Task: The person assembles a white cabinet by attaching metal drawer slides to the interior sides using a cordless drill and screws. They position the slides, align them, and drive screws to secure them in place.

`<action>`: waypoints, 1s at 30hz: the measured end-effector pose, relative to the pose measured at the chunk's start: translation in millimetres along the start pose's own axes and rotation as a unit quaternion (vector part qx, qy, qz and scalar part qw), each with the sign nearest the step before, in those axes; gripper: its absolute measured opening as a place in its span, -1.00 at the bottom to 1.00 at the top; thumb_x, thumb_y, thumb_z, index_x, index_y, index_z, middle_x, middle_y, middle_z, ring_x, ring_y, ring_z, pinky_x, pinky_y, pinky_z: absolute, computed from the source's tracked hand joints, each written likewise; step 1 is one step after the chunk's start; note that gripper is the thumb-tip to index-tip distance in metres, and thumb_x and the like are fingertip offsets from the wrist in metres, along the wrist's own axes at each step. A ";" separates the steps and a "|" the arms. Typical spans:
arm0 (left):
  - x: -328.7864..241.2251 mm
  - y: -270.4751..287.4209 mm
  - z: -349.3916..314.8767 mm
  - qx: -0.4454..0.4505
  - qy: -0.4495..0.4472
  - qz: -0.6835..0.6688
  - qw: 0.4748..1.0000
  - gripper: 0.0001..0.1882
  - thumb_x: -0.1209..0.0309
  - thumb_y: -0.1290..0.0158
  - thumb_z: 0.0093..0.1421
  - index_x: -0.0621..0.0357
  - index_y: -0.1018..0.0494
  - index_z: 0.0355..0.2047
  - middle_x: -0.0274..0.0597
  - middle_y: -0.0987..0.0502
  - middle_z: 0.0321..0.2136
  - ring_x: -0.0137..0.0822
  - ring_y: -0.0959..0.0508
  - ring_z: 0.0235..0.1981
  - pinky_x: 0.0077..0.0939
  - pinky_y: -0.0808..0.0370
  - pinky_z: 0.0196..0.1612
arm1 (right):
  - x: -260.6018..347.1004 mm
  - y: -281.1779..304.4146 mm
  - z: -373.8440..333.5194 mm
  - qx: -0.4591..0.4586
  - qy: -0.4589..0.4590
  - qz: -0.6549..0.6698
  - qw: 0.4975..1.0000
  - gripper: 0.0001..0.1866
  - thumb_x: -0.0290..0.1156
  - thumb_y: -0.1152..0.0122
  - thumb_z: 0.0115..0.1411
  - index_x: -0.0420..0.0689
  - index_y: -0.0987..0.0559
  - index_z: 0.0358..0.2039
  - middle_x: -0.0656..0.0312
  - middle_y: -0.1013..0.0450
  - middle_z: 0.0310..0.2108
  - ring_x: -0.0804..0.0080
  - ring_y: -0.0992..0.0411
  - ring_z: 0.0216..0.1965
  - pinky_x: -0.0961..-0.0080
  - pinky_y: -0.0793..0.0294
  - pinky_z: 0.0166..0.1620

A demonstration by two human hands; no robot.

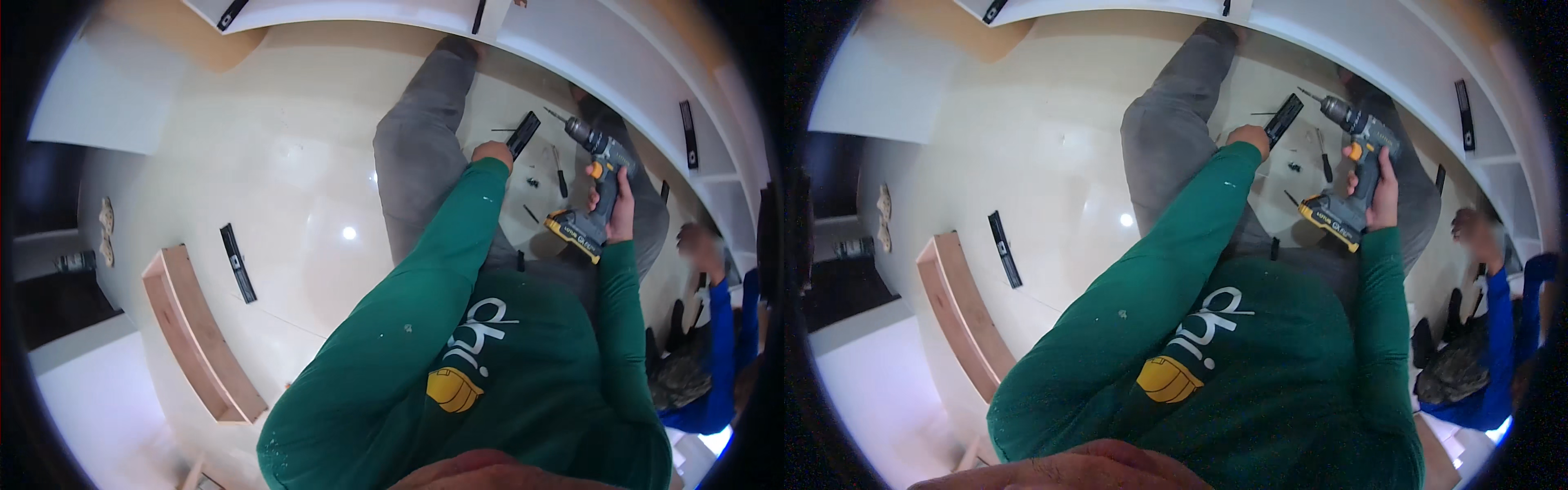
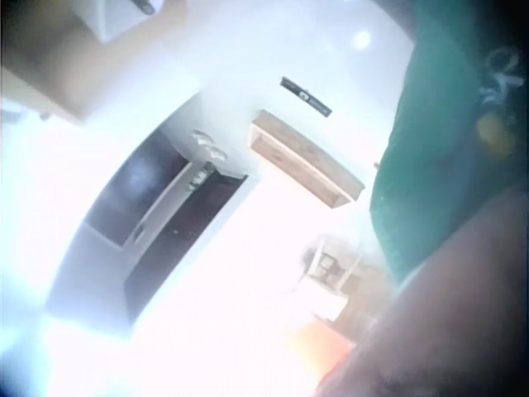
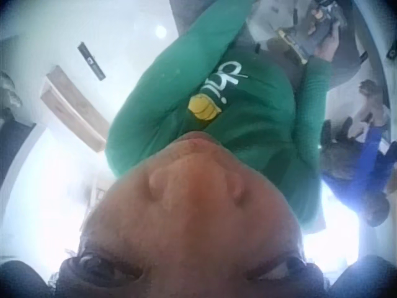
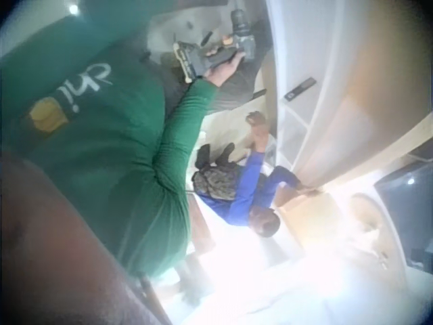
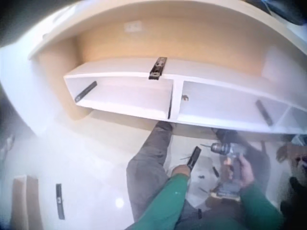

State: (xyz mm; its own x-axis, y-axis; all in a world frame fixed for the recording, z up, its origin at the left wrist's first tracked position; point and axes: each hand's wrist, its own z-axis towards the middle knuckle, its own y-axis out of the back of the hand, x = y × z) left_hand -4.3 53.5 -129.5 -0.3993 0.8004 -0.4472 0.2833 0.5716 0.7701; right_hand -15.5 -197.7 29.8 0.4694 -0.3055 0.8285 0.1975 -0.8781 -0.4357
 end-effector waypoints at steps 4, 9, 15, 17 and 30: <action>2.6 -3.7 2.3 -0.007 -0.020 0.012 1.000 -0.69 0.36 -0.11 0.18 0.18 -0.66 -0.10 0.04 -0.66 -0.08 -0.04 -0.66 -0.03 -0.19 -0.59 0.07 | 6.6 -18.9 -12.2 -0.005 -0.012 0.010 1.000 -0.38 0.13 0.13 0.47 -0.23 -0.47 0.08 0.21 -0.53 -0.35 0.54 -0.38 -0.61 0.62 -0.47 -0.54; 8.6 3.7 -2.3 -0.016 -0.038 0.024 0.999 -0.69 0.34 -0.06 0.21 0.20 -0.67 -0.15 0.08 -0.67 -0.12 0.03 -0.67 -0.06 -0.14 -0.60 0.04 | 13.4 -17.2 -11.4 0.006 -0.059 -0.011 0.998 -0.38 0.14 0.10 0.46 -0.23 -0.55 0.00 0.15 -0.61 -0.26 0.55 -0.42 -0.58 0.56 -0.53 -0.48; 2.7 71.3 -27.6 -0.285 -0.153 -0.120 0.939 -0.62 0.36 -0.02 0.25 0.25 -0.54 0.03 0.12 -0.60 -0.05 0.13 -0.60 -0.03 -0.10 -0.54 0.05 | 3.6 -32.4 -8.6 -0.019 0.004 -0.031 0.999 -0.45 0.06 0.05 0.47 -0.24 -0.46 0.05 0.09 -0.63 -0.23 0.48 -0.46 -0.60 0.52 -0.54 -0.52; -1.0 90.1 -43.3 -0.323 -0.293 -0.223 0.872 -0.65 0.36 0.00 0.29 0.25 -0.52 0.02 0.11 -0.59 -0.10 0.10 -0.61 -0.09 -0.13 -0.54 0.01 | -1.8 -35.5 -14.3 -0.026 -0.010 -0.022 0.999 -0.48 0.04 0.03 0.47 -0.22 -0.43 0.05 0.07 -0.63 -0.21 0.47 -0.48 -0.60 0.52 -0.54 -0.56; -42.3 87.5 -3.9 0.173 -0.085 -0.320 0.927 -0.74 0.38 0.03 0.35 0.24 -0.63 -0.24 -0.35 -0.44 -0.54 -0.48 -0.36 -0.60 -0.48 -0.30 -0.53 | 10.8 36.1 21.6 0.010 -0.144 -0.017 0.989 -0.48 0.05 0.06 0.48 -0.22 -0.45 0.04 0.04 -0.63 -0.20 0.47 -0.48 -0.60 0.53 -0.53 -0.57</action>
State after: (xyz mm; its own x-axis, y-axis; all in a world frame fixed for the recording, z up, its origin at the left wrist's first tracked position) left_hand 33.9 68.9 -41.5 -0.4475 0.2764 -0.8505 0.3105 0.9399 0.1420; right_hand 15.2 -224.8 15.4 0.6869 -0.1562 0.7098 0.2335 -0.8774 -0.4191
